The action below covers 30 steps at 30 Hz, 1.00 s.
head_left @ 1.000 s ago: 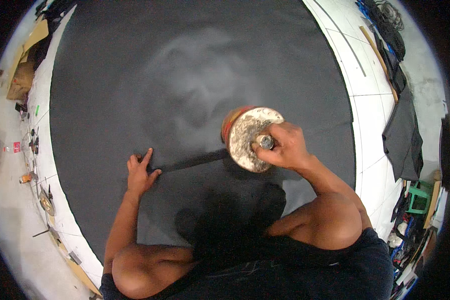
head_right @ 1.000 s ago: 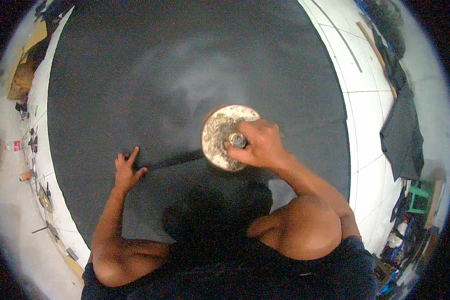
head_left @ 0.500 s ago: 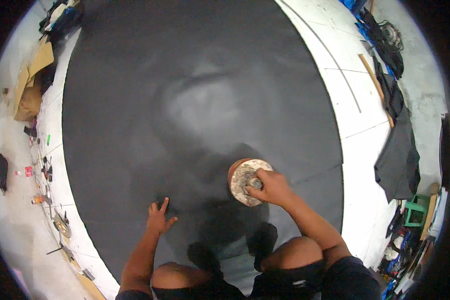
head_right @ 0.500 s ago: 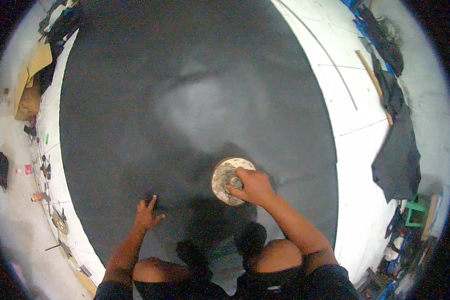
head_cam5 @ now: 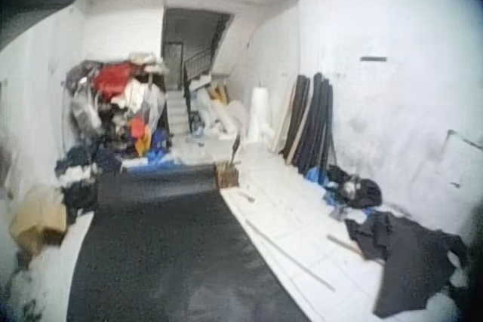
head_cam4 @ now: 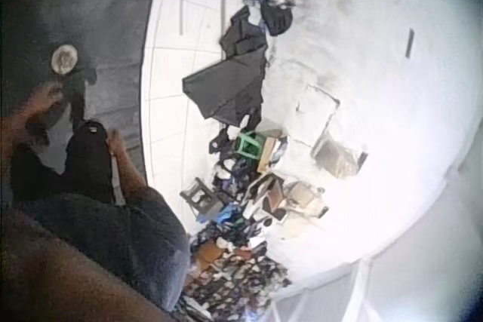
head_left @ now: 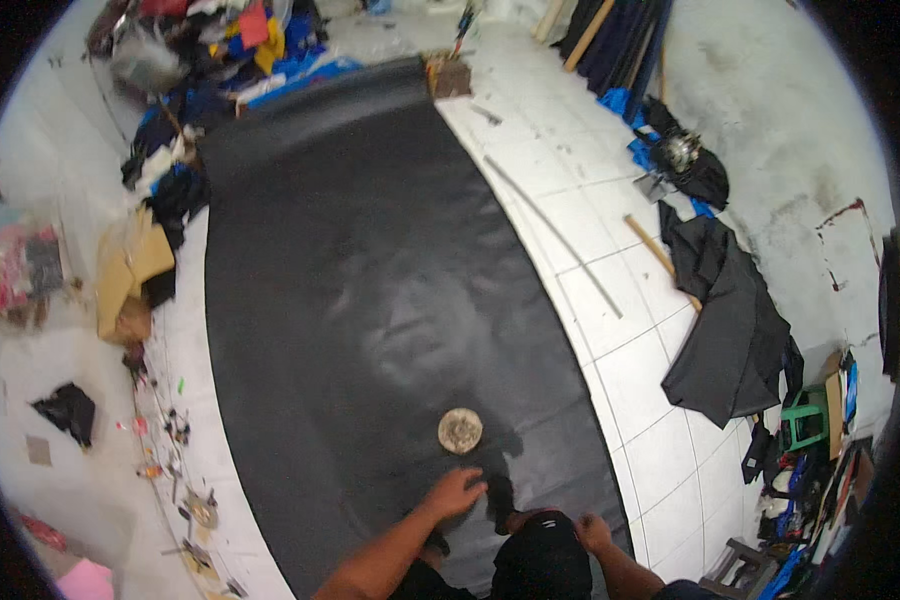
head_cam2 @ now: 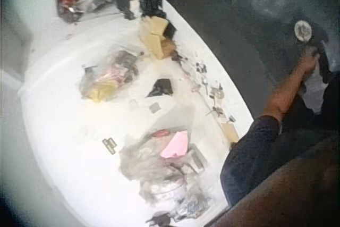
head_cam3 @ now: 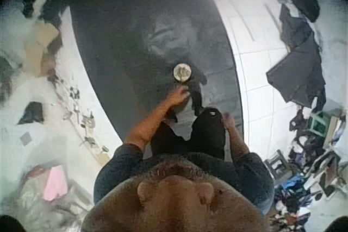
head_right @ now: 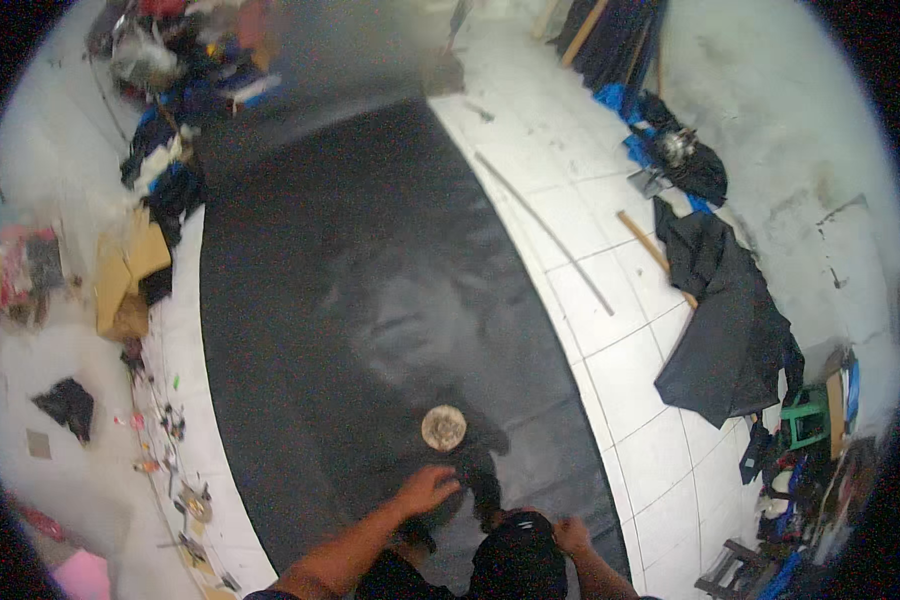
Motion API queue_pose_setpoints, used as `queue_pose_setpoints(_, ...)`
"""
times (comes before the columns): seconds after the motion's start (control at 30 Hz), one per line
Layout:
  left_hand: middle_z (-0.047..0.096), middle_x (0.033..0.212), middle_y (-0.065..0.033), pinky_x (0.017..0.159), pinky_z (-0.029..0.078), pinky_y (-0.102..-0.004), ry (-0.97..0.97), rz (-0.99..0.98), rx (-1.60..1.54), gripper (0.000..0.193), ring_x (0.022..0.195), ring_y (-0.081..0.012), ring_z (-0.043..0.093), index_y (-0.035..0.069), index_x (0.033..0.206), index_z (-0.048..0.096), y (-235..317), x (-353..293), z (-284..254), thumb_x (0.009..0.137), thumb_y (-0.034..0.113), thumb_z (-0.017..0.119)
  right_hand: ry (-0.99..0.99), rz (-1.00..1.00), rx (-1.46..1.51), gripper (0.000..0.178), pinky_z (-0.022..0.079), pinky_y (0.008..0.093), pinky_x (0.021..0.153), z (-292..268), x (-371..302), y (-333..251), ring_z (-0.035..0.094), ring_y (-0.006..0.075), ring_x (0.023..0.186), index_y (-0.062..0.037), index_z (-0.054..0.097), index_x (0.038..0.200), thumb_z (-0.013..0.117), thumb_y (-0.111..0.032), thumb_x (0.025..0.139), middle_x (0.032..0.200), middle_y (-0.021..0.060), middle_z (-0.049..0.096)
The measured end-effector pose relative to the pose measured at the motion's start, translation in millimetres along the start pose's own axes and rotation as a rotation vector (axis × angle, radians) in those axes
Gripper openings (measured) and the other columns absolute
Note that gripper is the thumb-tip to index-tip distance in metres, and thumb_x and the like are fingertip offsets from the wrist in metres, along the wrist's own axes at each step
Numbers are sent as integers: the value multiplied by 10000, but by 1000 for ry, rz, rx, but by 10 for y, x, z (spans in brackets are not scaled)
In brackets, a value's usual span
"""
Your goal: The person flattens a large black sheet on the floor using a weight, cuts through it with scissors, sets aside the cut piece, and folds the remaining sheet with the weight.
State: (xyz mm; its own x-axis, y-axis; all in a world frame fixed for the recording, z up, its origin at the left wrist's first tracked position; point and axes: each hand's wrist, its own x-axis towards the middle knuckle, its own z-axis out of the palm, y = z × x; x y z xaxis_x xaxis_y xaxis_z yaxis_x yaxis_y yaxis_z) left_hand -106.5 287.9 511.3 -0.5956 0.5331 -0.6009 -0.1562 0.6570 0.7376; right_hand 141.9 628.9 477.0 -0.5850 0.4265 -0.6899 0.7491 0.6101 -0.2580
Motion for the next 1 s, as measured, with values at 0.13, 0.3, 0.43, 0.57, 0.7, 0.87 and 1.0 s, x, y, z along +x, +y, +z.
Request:
queue_pose_setpoints(0.13,568,1311,-202,1025,430,-430,-172,-147,49,564,1205,-359,547,55,1308,586,375,-404,-17,901,444,615,-199,199,-91,464,522,446,775,-518,-744,824,687,332,845,-39,681,968,620,-487,863,878,176,707)
queue_pose_setpoints(0.3,580,1301,-175,1003,440,-420,-372,-674,9,522,1193,-300,556,1,1270,582,80,-652,-380,963,421,540,-404,284,140,445,530,430,723,-890,-745,1541,684,294,754,-44,688,916,596,-478,881,790,155,700)
queue_pose_setpoints(0.43,632,1174,-169,927,458,-444,-161,-878,200,498,1077,-323,599,6,1237,594,197,-879,-682,974,420,512,-339,222,225,443,532,419,697,-1444,-144,1712,675,279,715,-43,697,869,583,-471,887,759,146,694)
queue_pose_setpoints(0.57,684,1047,-163,852,477,-468,-78,-651,215,480,960,-345,641,10,1205,607,990,272,-495,984,418,483,75,-147,17,448,534,409,671,-2242,837,2295,666,263,677,-43,707,823,570,-464,893,728,137,687)
queue_pose_setpoints(0.7,658,1120,-185,905,484,-400,176,-283,-111,471,1033,-276,631,7,1261,583,3166,1091,-348,945,356,614,416,-128,206,469,511,487,799,-3997,2088,1031,653,419,926,34,676,936,655,-428,858,947,238,692)
queue_pose_setpoints(0.87,595,1232,-204,965,461,-390,90,-43,-36,495,1138,-305,583,13,1251,594,4265,1952,-453,907,362,664,330,-151,490,371,510,425,825,-5388,2856,-311,665,366,932,23,652,1026,651,-322,887,962,238,682)
queue_pose_setpoints(1.0,589,1234,-208,974,453,-404,81,-173,31,455,1139,-340,574,21,1232,607,4298,3013,-638,914,345,645,347,-306,284,357,486,354,636,-5616,3283,15,607,178,687,28,650,949,646,-328,919,767,114,661)
